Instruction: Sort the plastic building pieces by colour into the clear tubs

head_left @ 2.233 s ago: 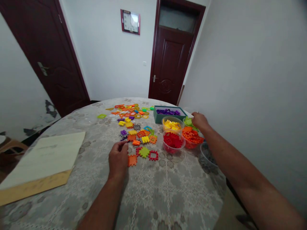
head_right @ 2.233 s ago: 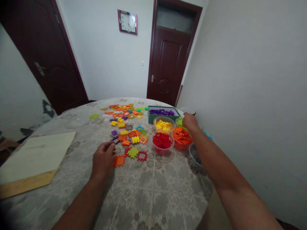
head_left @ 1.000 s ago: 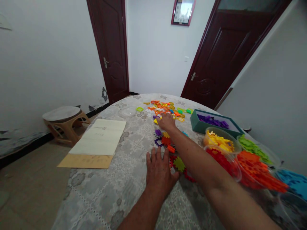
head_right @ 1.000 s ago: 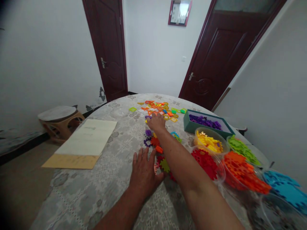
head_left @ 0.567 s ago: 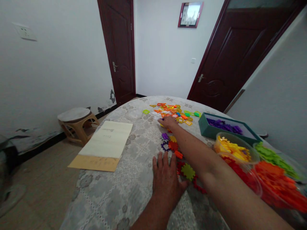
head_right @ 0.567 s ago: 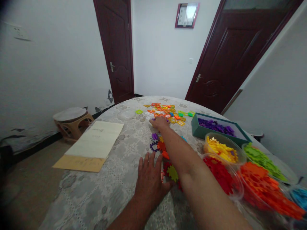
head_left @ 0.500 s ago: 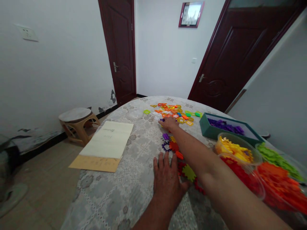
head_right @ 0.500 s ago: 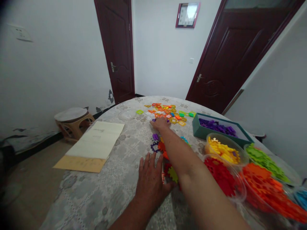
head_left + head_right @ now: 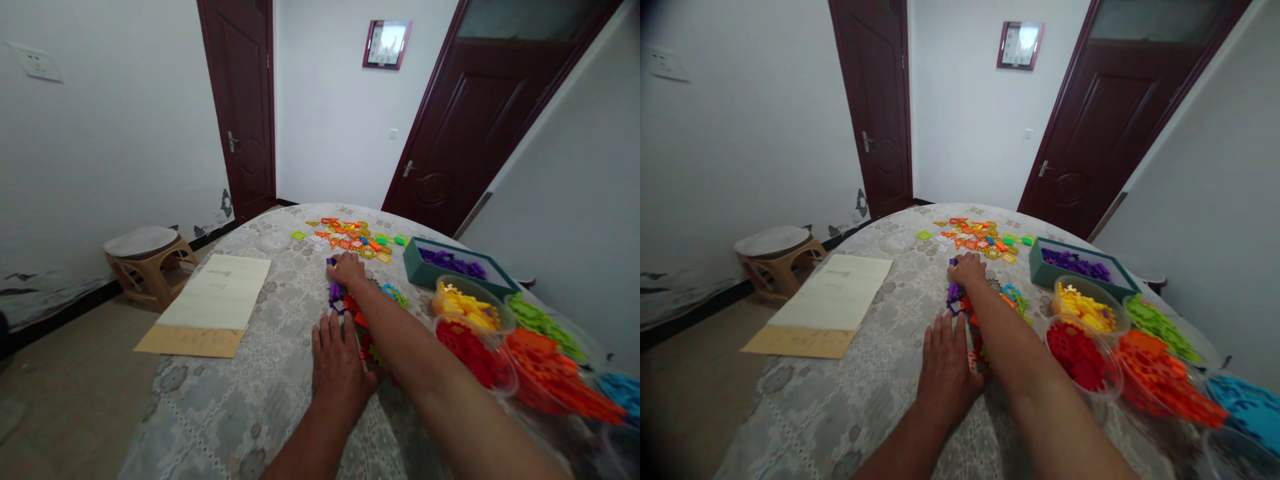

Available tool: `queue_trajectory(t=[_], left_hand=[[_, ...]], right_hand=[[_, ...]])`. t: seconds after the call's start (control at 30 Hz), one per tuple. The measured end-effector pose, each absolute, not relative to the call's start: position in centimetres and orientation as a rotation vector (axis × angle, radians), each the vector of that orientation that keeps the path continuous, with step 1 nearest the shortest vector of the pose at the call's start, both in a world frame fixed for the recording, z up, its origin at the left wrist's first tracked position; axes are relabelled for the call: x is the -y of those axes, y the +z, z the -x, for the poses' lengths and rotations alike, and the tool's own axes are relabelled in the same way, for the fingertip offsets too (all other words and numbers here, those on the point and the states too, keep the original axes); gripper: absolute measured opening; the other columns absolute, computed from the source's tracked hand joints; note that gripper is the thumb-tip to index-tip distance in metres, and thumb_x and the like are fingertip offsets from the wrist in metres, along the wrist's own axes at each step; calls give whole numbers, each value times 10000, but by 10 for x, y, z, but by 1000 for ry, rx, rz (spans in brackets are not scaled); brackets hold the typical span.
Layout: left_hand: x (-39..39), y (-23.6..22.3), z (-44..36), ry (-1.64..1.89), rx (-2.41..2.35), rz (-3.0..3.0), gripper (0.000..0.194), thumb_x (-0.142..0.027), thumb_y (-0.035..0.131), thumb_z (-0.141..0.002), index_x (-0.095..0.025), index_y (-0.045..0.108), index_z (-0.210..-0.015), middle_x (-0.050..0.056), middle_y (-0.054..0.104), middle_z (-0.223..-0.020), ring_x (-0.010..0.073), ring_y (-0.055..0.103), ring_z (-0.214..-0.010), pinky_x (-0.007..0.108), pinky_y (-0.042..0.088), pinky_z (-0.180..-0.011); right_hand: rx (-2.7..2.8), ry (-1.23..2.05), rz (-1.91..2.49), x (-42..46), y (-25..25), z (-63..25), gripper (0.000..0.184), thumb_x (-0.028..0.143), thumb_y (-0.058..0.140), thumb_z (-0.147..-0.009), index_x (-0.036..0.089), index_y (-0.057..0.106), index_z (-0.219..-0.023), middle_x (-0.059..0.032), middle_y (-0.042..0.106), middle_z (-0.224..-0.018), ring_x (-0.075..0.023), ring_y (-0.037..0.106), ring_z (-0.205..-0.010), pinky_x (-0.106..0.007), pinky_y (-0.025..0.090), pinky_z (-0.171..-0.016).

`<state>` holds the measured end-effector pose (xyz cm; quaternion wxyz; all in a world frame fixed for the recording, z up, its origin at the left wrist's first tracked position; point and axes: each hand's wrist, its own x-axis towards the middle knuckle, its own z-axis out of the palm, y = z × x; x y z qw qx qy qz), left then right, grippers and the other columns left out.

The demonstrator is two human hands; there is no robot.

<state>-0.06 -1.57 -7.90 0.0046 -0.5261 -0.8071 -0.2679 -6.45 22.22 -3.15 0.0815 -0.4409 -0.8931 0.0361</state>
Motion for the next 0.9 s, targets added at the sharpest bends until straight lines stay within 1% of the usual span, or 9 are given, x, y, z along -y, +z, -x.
queue_trajectory(t=[0.1,0.17,0.3,0.4,0.53,0.6,0.77,0.83,0.9], left_hand=[[14,-78,-1,-829,2537,1594,1150,-602,782,-730,-68,338,-1647,295,331,-1696,476,229,-1598,643,179,-1285],[13,-76,-1,-842,2533,1542,1172,-604,786,-720,-53,328,-1647,315,315,-1697,489,233,-1594,655,172,-1275],[13,-72,-2,-863,2523,1443,1213,-610,810,-703,-49,308,-1654,321,285,-1710,489,240,-1591,657,147,-1272],[13,-69,-2,-873,2515,1420,1254,-601,847,-681,-65,285,-1665,318,285,-1711,480,246,-1592,653,166,-1265],[14,-66,-1,-871,2527,1434,1269,-573,887,-651,-98,295,-1667,312,293,-1709,473,264,-1587,647,191,-1255],[15,-66,0,-869,2530,1441,1275,-572,891,-648,-111,287,-1673,302,290,-1714,469,263,-1588,644,190,-1256],[16,-66,3,-871,2520,1500,1216,-627,810,-738,-117,252,-1690,287,301,-1715,461,247,-1594,637,182,-1257],[17,-64,4,-869,2514,1541,1119,-582,756,-810,-128,245,-1696,272,363,-1690,447,270,-1587,636,170,-1259],[19,-62,4,-873,2515,1577,1028,-514,707,-867,-131,240,-1698,259,434,-1651,434,308,-1571,640,164,-1258]], right_hand=[[2710,119,1282,-205,-29,48,511,494,524,-984,293,662,-1433,-156,622,-1416,-372,501,-1350,-549,481,-1046],[2738,126,1265,-194,-27,37,513,494,554,-972,296,666,-1431,-155,631,-1401,-375,507,-1343,-541,477,-1051],[2808,131,1198,-171,-23,14,498,488,599,-962,273,693,-1401,-157,659,-1365,-361,527,-1335,-490,447,-1088],[2873,132,1109,-153,-19,-4,481,489,624,-970,244,714,-1373,-161,687,-1328,-332,575,-1289,-448,423,-1108],[2943,149,953,-131,-15,-26,420,423,580,-1016,218,728,-1352,-156,717,-1298,-291,625,-1237,-405,389,-1130],[2962,173,895,-122,-13,-36,386,387,577,-1015,198,750,-1303,-158,736,-1263,-286,643,-1213,-387,399,-1112],[2978,289,769,-104,-8,-57,297,311,592,-988,166,791,-1155,-146,788,-1133,-264,707,-1095,-335,460,-1021],[2966,332,732,-97,-5,-67,299,293,604,-975,165,782,-1179,-132,795,-1142,-253,716,-1093,-321,480,-1007],[2915,425,699,-93,-3,-77,345,268,627,-948,177,755,-1256,-115,781,-1229,-244,709,-1146,-314,496,-1022]])
